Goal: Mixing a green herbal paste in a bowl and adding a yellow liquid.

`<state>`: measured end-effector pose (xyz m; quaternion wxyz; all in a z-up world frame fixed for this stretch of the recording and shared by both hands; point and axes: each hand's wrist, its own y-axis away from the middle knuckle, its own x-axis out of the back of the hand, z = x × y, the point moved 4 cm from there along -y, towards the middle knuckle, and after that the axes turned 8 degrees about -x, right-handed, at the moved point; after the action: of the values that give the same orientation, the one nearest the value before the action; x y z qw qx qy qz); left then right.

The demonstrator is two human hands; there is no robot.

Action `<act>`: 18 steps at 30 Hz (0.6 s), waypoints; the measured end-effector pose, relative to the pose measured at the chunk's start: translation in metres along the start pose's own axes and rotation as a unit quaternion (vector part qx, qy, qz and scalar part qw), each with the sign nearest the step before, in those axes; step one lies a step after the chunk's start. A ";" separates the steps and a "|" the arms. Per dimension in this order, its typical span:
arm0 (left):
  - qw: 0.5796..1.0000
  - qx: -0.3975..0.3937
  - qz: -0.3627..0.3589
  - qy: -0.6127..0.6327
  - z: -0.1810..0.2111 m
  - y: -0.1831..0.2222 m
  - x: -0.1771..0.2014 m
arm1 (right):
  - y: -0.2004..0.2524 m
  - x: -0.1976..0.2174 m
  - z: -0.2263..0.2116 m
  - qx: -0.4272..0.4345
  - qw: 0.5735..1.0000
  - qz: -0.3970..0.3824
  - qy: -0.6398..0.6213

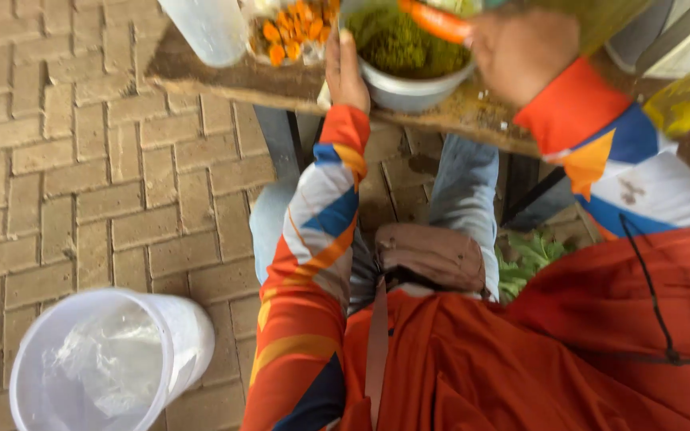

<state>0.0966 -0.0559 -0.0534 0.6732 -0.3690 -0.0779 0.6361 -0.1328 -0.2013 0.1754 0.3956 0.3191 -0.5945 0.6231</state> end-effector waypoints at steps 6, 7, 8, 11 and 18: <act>0.920 0.204 0.123 0.310 0.063 -0.025 -0.033 | -0.010 -0.023 0.005 0.038 0.997 0.018 0.060; 0.893 0.257 0.144 0.341 0.078 -0.030 -0.036 | -0.013 -0.025 0.004 0.050 0.996 0.037 0.059; 0.892 0.259 0.147 0.341 0.081 -0.029 -0.033 | -0.015 -0.027 0.005 0.051 0.996 0.034 0.059; 0.860 0.313 0.129 0.382 0.085 -0.023 -0.029 | -0.024 -0.036 0.007 0.035 0.998 -0.027 0.055; 0.946 0.232 0.136 0.183 0.066 0.010 -0.016 | -0.032 -0.032 0.006 -0.025 0.997 -0.068 0.026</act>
<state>0.0476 -0.0457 -0.0067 0.6499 -0.3194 0.2471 0.6439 -0.0901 -0.2116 0.1635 0.4598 0.3325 -0.5763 0.5881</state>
